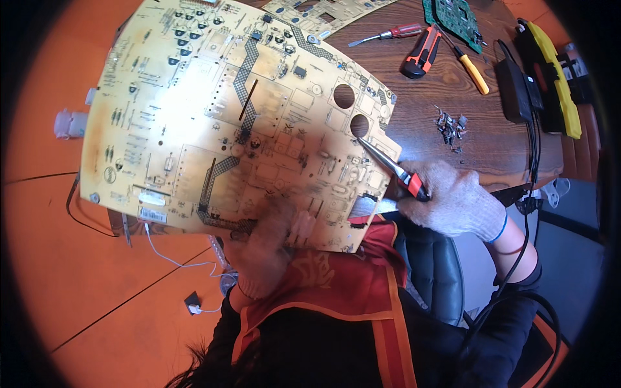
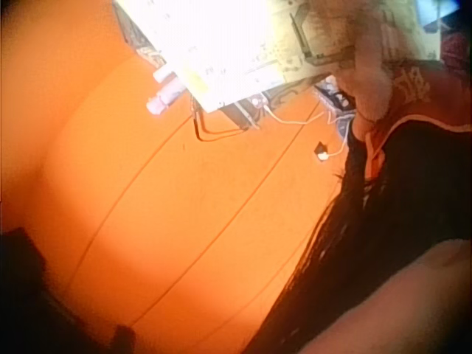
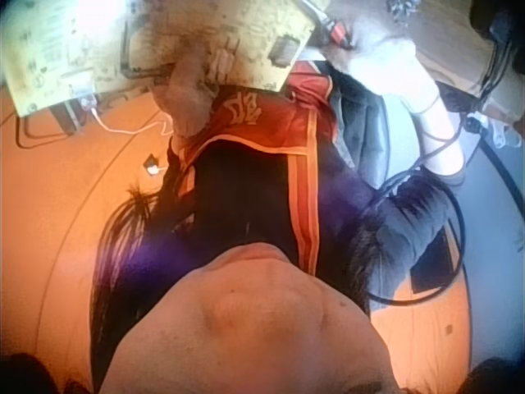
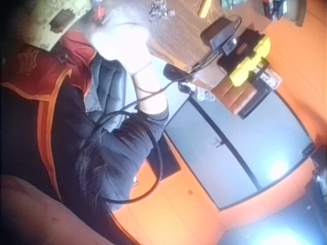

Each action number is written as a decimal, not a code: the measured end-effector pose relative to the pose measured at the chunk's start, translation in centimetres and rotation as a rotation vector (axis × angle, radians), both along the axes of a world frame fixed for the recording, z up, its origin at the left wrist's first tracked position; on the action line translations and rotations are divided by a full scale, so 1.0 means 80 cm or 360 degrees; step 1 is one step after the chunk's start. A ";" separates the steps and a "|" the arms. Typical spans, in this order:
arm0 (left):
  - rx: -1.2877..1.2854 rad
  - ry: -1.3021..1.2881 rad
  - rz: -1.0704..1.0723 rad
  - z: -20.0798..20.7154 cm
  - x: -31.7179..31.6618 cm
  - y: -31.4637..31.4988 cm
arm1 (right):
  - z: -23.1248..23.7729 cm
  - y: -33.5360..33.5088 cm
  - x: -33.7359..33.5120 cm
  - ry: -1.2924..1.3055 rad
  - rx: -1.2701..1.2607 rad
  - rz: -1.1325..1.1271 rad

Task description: The person uses pliers to remove small components from a printed circuit board. They repeatedly grip and pull components, then place them on the table. The board is rotated and repositioned to access different areas.

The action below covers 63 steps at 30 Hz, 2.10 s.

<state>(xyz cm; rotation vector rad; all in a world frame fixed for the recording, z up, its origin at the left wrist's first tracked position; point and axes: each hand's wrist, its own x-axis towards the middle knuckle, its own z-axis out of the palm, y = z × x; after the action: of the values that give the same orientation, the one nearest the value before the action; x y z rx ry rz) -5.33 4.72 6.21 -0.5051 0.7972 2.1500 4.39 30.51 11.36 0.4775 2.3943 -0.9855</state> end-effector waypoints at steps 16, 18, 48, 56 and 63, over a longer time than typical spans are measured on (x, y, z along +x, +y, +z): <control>-0.0615 0.1105 -0.0355 0.015 -0.021 0.012 | -0.030 0.013 0.068 0.0086 -0.2197 -0.1239; -0.0840 0.1461 -0.0475 0.015 -0.024 0.013 | -0.034 0.024 0.073 0.0089 -0.2122 -0.1325; -0.0820 0.0465 -0.0289 0.056 0.003 0.028 | -0.035 -0.015 0.029 0.0794 0.1253 -0.0201; -0.0576 0.0709 -0.0220 0.047 0.000 0.043 | -0.030 -0.013 0.030 0.0807 0.1277 -0.0117; -0.0598 0.0830 -0.0125 0.057 0.007 0.052 | -0.031 -0.016 0.027 0.0744 0.1220 -0.0164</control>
<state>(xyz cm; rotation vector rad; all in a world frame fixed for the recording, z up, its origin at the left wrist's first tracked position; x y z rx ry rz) -4.80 8.90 10.74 -0.0827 1.4984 2.0859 6.52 29.19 8.87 0.6938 3.1729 -0.1696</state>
